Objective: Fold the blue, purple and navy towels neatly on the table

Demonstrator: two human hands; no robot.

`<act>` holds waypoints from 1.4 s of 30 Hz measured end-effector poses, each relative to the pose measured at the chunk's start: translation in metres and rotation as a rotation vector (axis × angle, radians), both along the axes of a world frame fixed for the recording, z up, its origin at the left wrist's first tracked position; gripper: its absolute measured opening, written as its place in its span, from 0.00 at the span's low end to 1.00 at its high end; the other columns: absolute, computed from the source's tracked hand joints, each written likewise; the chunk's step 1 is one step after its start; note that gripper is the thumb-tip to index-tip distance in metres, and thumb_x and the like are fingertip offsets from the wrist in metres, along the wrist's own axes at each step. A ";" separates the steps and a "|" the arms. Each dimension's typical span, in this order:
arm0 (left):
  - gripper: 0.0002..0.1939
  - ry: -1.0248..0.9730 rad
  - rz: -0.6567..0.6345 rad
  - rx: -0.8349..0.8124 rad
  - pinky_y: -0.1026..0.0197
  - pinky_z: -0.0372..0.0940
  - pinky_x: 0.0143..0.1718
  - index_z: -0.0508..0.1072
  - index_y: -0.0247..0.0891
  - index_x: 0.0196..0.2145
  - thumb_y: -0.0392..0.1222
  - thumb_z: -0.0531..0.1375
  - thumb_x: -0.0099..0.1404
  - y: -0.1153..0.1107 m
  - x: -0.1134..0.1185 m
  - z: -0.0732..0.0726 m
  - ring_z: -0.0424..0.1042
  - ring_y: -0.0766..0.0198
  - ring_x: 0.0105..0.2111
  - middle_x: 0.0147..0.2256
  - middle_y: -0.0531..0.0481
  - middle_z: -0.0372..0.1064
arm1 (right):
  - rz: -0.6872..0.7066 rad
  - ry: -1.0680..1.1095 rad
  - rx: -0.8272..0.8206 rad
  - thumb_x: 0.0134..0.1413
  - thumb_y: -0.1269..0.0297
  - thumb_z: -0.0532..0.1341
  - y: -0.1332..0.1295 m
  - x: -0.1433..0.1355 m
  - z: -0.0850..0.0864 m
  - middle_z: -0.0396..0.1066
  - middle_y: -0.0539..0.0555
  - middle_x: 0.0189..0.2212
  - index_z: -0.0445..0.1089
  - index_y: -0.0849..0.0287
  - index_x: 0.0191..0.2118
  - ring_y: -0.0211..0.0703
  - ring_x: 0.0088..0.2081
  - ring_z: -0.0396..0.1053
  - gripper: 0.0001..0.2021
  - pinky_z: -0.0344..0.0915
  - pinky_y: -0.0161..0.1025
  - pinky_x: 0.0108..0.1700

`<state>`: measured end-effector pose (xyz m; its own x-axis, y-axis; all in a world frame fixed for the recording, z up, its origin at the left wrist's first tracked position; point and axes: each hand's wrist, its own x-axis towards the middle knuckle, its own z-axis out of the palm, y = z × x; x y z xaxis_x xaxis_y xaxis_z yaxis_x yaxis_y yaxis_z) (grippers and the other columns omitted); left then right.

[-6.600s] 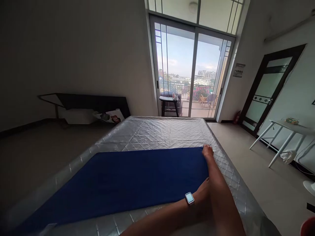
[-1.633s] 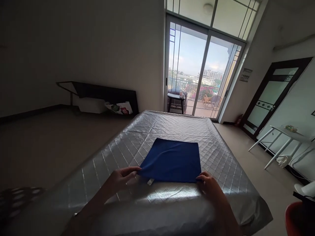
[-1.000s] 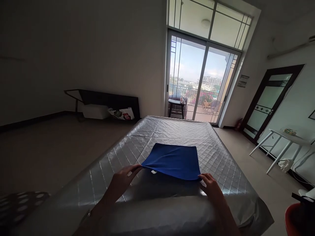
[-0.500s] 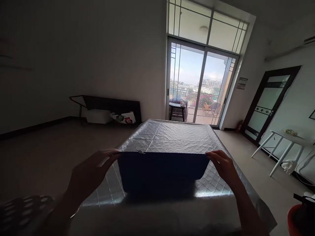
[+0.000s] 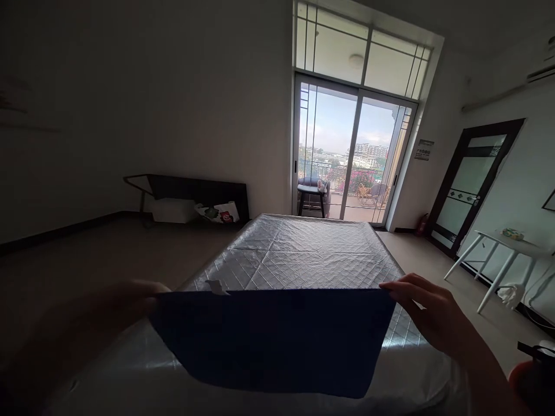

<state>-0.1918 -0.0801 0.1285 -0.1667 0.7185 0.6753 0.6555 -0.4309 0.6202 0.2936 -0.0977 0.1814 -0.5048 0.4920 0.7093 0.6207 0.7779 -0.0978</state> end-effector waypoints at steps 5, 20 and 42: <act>0.07 -0.164 -0.441 0.092 0.58 0.73 0.22 0.80 0.56 0.27 0.54 0.63 0.60 -0.019 0.020 0.007 0.74 0.57 0.23 0.20 0.54 0.73 | -0.068 0.006 0.007 0.67 0.61 0.59 -0.025 0.015 0.002 0.79 0.49 0.35 0.74 0.43 0.51 0.39 0.32 0.78 0.11 0.75 0.31 0.32; 0.29 0.068 -0.230 -0.319 0.64 0.58 0.23 0.74 0.41 0.28 0.71 0.56 0.55 0.154 0.040 -0.010 0.62 0.67 0.19 0.17 0.57 0.65 | -0.096 0.121 -0.285 0.66 0.44 0.53 0.149 -0.009 -0.041 0.76 0.57 0.34 0.80 0.55 0.37 0.42 0.31 0.74 0.23 0.74 0.40 0.33; 0.21 -0.235 -0.179 -0.744 0.60 0.63 0.26 0.72 0.39 0.28 0.59 0.65 0.46 0.147 0.044 -0.176 0.74 0.57 0.23 0.19 0.52 0.73 | -0.148 0.046 -0.641 0.65 0.66 0.55 0.148 -0.022 -0.215 0.78 0.59 0.43 0.80 0.56 0.40 0.46 0.42 0.78 0.15 0.73 0.43 0.47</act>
